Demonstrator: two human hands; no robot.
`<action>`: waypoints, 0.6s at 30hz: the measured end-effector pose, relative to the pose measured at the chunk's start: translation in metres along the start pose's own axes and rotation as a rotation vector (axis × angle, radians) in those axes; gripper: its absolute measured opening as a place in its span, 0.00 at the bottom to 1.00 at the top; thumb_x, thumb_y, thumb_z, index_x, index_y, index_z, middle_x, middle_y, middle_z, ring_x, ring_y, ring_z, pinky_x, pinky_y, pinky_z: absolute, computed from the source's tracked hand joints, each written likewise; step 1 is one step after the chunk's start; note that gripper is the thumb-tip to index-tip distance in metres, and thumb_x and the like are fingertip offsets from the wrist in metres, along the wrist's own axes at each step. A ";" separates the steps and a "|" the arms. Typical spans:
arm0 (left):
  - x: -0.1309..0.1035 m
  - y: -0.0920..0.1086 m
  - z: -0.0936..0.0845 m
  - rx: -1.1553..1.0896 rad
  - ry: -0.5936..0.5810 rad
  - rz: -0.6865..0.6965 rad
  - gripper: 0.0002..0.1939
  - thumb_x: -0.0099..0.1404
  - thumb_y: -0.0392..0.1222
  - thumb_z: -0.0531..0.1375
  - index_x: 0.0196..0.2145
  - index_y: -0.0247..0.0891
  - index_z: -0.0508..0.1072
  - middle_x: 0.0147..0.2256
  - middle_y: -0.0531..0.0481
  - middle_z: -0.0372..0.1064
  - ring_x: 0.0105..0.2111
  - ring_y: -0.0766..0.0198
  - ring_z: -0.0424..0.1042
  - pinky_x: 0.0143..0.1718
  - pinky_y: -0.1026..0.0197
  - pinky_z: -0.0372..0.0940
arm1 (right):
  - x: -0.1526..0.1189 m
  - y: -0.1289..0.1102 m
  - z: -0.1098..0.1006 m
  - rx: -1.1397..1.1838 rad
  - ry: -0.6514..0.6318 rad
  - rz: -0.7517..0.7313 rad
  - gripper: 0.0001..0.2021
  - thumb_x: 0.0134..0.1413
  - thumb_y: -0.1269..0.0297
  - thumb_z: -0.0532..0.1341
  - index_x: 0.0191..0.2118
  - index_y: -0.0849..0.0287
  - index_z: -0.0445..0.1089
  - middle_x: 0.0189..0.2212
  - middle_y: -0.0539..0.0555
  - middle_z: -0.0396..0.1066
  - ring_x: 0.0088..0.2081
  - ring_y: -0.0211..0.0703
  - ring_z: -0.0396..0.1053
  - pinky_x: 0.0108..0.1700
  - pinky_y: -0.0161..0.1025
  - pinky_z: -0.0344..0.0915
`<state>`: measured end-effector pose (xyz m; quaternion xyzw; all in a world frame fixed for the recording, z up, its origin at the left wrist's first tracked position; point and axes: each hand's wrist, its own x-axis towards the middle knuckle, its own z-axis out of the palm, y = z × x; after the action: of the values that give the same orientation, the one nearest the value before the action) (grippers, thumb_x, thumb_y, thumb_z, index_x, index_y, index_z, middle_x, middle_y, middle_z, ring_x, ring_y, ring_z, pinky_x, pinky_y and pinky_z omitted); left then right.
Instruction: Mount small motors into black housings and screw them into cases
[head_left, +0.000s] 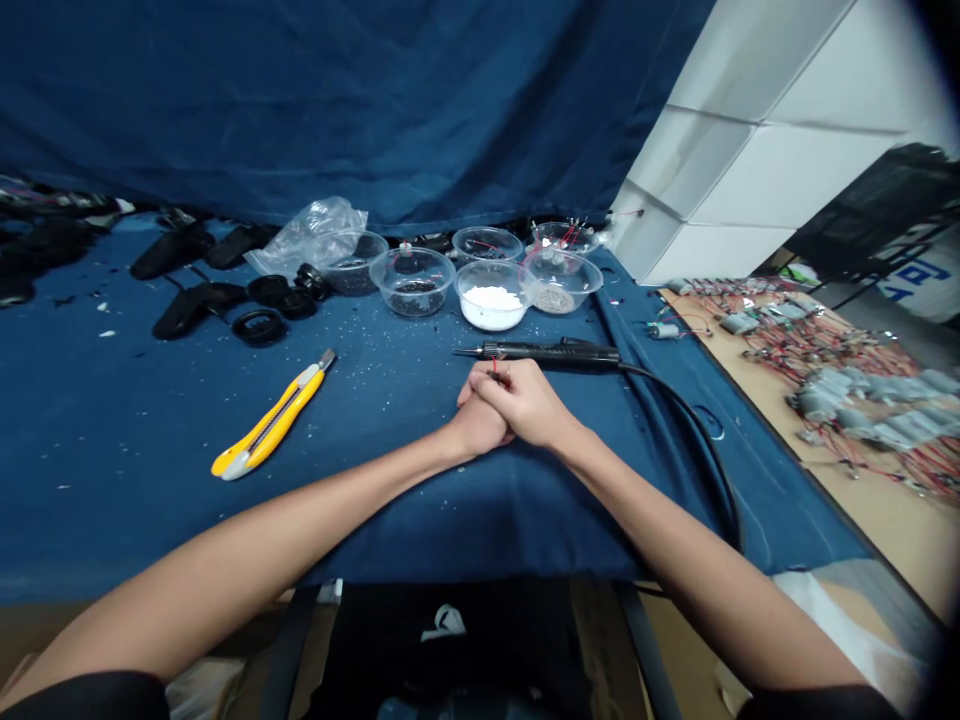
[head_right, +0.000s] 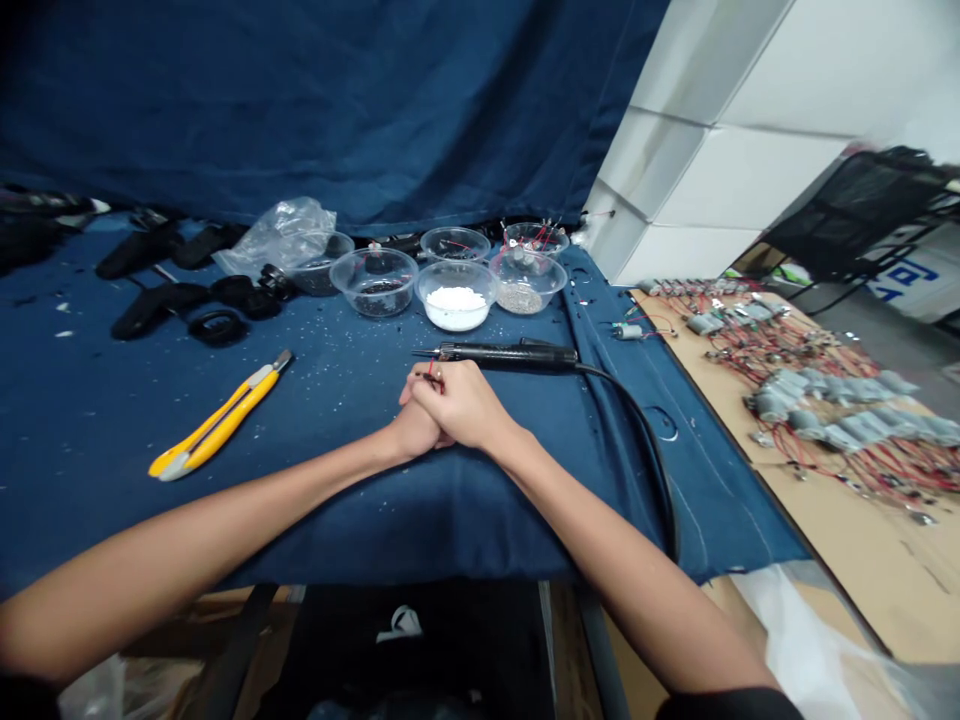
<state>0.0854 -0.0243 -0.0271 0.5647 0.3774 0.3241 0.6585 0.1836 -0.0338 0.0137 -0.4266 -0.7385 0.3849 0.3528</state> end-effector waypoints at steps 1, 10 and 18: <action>0.001 0.004 0.001 -0.040 -0.005 -0.067 0.13 0.60 0.40 0.51 0.20 0.40 0.53 0.14 0.56 0.50 0.16 0.68 0.57 0.17 0.67 0.58 | 0.003 0.000 -0.001 0.104 -0.018 0.107 0.13 0.58 0.63 0.54 0.30 0.60 0.74 0.22 0.50 0.71 0.24 0.40 0.69 0.30 0.36 0.64; -0.001 0.036 -0.006 -0.372 -0.181 -0.403 0.12 0.54 0.34 0.48 0.16 0.40 0.48 0.15 0.59 0.41 0.11 0.75 0.43 0.12 0.71 0.46 | 0.018 0.011 0.000 0.604 -0.043 0.475 0.13 0.54 0.61 0.58 0.28 0.65 0.75 0.27 0.57 0.75 0.26 0.38 0.70 0.27 0.30 0.66; -0.003 0.028 -0.002 -0.252 -0.083 -0.261 0.18 0.63 0.38 0.46 0.16 0.41 0.49 0.13 0.57 0.44 0.12 0.72 0.46 0.13 0.68 0.47 | 0.017 0.004 -0.003 0.403 0.003 0.248 0.13 0.58 0.62 0.56 0.29 0.62 0.75 0.30 0.55 0.76 0.30 0.39 0.72 0.32 0.33 0.67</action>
<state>0.0823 -0.0216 0.0006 0.4368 0.3765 0.2572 0.7754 0.1811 -0.0166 0.0143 -0.4357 -0.5881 0.5643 0.3820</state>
